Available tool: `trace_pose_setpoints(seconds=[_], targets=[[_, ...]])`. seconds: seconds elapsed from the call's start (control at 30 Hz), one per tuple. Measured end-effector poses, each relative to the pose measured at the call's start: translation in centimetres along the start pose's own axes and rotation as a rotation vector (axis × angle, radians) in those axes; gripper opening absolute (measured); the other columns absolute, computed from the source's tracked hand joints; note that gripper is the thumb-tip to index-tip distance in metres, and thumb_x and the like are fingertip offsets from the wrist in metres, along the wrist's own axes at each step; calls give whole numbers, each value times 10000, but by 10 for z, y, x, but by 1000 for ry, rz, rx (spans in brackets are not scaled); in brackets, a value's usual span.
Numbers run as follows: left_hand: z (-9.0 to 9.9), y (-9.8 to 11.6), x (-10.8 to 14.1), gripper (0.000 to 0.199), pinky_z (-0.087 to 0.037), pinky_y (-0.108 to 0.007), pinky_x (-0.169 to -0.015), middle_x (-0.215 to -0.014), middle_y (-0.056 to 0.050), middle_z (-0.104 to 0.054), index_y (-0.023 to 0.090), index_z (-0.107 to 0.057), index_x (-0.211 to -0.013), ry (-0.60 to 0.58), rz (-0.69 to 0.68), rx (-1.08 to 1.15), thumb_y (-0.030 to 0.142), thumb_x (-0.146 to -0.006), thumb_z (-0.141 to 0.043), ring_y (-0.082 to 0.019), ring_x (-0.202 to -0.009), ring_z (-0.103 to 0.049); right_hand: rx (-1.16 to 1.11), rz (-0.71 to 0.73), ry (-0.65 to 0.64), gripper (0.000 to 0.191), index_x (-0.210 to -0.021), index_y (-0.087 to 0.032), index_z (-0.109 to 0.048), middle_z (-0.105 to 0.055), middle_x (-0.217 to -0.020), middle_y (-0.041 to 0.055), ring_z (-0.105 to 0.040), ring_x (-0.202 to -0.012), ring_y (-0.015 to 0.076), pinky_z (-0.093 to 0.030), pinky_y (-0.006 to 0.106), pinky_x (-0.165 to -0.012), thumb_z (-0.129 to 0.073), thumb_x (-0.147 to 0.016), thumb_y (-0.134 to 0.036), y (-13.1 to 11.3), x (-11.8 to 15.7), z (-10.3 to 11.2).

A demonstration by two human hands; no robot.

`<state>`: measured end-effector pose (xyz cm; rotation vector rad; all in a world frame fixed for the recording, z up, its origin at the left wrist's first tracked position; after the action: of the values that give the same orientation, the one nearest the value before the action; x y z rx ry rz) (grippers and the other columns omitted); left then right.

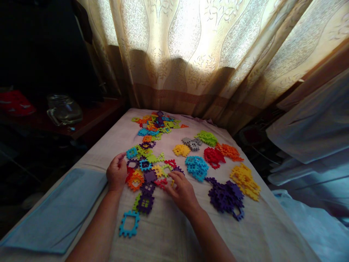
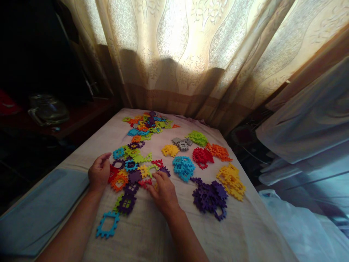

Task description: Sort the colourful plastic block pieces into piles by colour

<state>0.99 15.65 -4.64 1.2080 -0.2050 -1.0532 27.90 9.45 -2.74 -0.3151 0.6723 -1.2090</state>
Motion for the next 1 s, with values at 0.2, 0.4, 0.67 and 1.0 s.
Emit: trace_pose_setpoints(seconds=[0.2, 0.4, 0.67, 1.0], targets=[[-1, 0, 0, 328, -520, -299, -827, -1001, -40, -737, 203, -678, -1047, -10, -5, -10, 280, -813, -462, -178, -888, -679, 220, -189, -184, 296, -1082, -220, -665, -645, -1069, 76, -618, -969, 223, -489, 322, -829, -648, -797, -294, 18, 14, 26], [1, 0, 0, 344, -519, -304, -770, -981, -38, -739, 213, -682, -1055, -21, 4, -41, 321, -819, -457, -188, -845, -677, 272, -185, -239, 409, -1169, -255, -621, -624, -1141, 82, -596, -1034, 234, -470, 310, -844, -653, -766, -316, 23, 21, 23], [2, -1, -2, 330, -513, -301, -737, -942, -40, -740, 219, -693, -1026, -18, 12, -51, 320, -807, -467, -190, -806, -671, 244, -155, -221, 325, -1065, -226, -620, -637, -1054, 62, -615, -958, 215, -470, 300, -803, -661, -744, -264, 17, 20, 29], [1, -2, -2, 335, -514, -284, -683, -937, -30, -744, 228, -695, -1025, -7, 23, -37, 324, -803, -464, -181, -759, -668, 440, -154, -76, 322, -1079, -206, -660, -643, -1083, 89, -616, -969, 214, -452, 309, -814, -632, -826, -403, 33, -91, 55]])
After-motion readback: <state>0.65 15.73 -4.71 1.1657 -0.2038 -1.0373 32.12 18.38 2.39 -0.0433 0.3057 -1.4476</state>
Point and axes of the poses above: each hand's wrist, its own x-axis away from the middle knuckle, its own z-axis out of the back of the hand, y = z × x, the point moved 3 cm from there along -x, towards the middle knuckle
